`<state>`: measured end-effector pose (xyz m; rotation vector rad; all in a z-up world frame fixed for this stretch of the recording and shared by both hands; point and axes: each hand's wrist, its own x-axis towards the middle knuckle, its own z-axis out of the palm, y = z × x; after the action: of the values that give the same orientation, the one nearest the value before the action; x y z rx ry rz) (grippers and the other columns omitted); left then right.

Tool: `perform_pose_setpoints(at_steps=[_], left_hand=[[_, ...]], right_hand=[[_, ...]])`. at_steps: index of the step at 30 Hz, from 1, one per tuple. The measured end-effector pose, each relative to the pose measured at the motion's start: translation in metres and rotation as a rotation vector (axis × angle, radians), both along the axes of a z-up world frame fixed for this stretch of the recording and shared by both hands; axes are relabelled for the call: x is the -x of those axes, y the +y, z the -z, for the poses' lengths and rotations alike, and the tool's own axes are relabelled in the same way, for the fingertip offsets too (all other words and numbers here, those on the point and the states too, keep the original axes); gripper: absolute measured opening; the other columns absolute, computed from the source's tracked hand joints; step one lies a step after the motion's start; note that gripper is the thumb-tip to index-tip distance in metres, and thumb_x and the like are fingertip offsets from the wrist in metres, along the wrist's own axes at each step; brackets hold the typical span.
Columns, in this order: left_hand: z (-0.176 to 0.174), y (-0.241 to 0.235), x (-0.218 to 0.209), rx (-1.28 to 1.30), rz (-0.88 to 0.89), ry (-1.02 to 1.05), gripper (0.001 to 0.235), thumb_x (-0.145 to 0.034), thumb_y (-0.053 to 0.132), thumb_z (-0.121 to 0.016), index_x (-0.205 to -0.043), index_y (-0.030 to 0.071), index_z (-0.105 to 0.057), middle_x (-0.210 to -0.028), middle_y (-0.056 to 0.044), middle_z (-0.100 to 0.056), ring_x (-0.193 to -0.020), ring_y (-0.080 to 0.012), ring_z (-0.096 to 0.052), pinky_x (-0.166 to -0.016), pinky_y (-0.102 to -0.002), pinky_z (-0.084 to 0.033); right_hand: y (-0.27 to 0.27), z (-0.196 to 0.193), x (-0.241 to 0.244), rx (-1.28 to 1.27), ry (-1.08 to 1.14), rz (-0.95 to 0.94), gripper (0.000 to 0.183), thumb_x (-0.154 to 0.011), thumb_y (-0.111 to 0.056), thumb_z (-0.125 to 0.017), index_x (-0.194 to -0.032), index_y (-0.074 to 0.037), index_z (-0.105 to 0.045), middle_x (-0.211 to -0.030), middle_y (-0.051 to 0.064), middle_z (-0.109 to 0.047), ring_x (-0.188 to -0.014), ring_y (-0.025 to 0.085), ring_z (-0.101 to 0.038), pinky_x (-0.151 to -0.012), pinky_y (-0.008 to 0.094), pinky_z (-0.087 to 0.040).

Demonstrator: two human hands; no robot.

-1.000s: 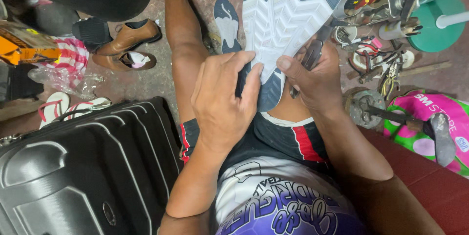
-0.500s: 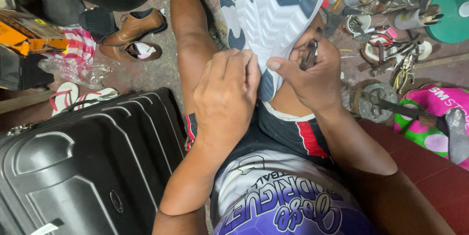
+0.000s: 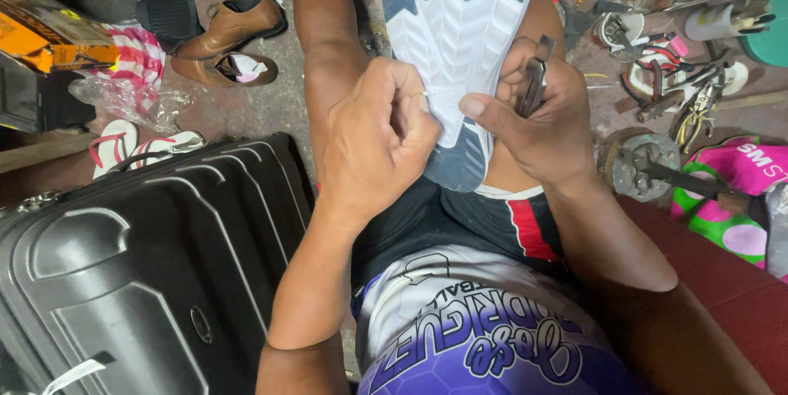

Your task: The person holds a sneaker sole-up and uses a small metal scraper to remove material from the white midsole area. The person repeatedly scrapes the same region of the sole while seated on the floor.

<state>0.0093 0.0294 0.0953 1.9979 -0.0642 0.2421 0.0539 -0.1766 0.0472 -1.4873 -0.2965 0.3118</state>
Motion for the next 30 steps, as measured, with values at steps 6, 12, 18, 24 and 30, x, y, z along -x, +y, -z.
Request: perform_pose_setpoints(at_steps=[6,12,18,24,30], left_hand=[[0.019,0.004,0.006,0.247,0.005,0.181,0.008,-0.101,0.002,-0.062,-0.099,0.004,-0.055,-0.076,0.005,-0.044,-0.069,-0.0045,-0.039,-0.062,-0.023,-0.035],[0.037,0.007,0.01,0.776,0.128,0.272,0.002,-0.108,0.007,-0.052,-0.106,0.006,-0.051,-0.089,0.003,-0.051,-0.073,-0.0033,-0.042,-0.062,-0.019,-0.037],[0.05,0.016,0.014,1.127,0.206,0.148,0.012,-0.109,0.018,-0.048,-0.109,0.006,-0.051,-0.08,-0.003,-0.051,-0.067,-0.0093,-0.046,-0.055,-0.02,-0.04],[0.061,0.022,0.01,0.901,-0.005,0.139,0.036,-0.118,0.029,-0.052,-0.093,0.002,-0.049,-0.077,-0.008,-0.053,-0.065,-0.0119,-0.044,-0.06,-0.024,-0.042],[0.045,0.003,-0.004,0.866,-0.045,0.16,0.045,-0.113,0.043,-0.042,-0.129,0.003,-0.054,-0.116,-0.005,-0.067,-0.093,-0.0099,-0.062,-0.076,-0.023,-0.055]], right_hand=[[-0.002,-0.002,-0.002,0.005,0.066,0.0,0.024,-0.098,-0.012,-0.081,-0.098,-0.008,-0.057,-0.077,-0.006,-0.058,-0.064,-0.002,-0.048,-0.057,0.016,-0.034],[-0.004,-0.007,-0.003,0.038,0.08,0.006,0.029,-0.098,-0.018,-0.082,-0.097,-0.006,-0.057,-0.071,-0.003,-0.057,-0.057,0.002,-0.05,-0.052,0.018,-0.037],[-0.006,-0.01,-0.008,-0.113,0.228,0.012,0.026,-0.093,-0.019,-0.078,-0.104,-0.001,-0.063,-0.076,-0.001,-0.063,-0.051,0.002,-0.044,-0.046,0.017,-0.033],[-0.013,-0.005,-0.014,-0.183,0.277,0.014,0.03,-0.091,-0.019,-0.079,-0.106,0.003,-0.065,-0.075,0.0,-0.059,-0.05,0.004,-0.044,-0.047,0.019,-0.033],[-0.015,0.003,-0.012,-0.271,0.328,-0.056,0.03,-0.092,-0.018,-0.081,-0.1,0.0,-0.058,-0.076,0.001,-0.058,-0.052,0.006,-0.044,-0.048,0.021,-0.033]])
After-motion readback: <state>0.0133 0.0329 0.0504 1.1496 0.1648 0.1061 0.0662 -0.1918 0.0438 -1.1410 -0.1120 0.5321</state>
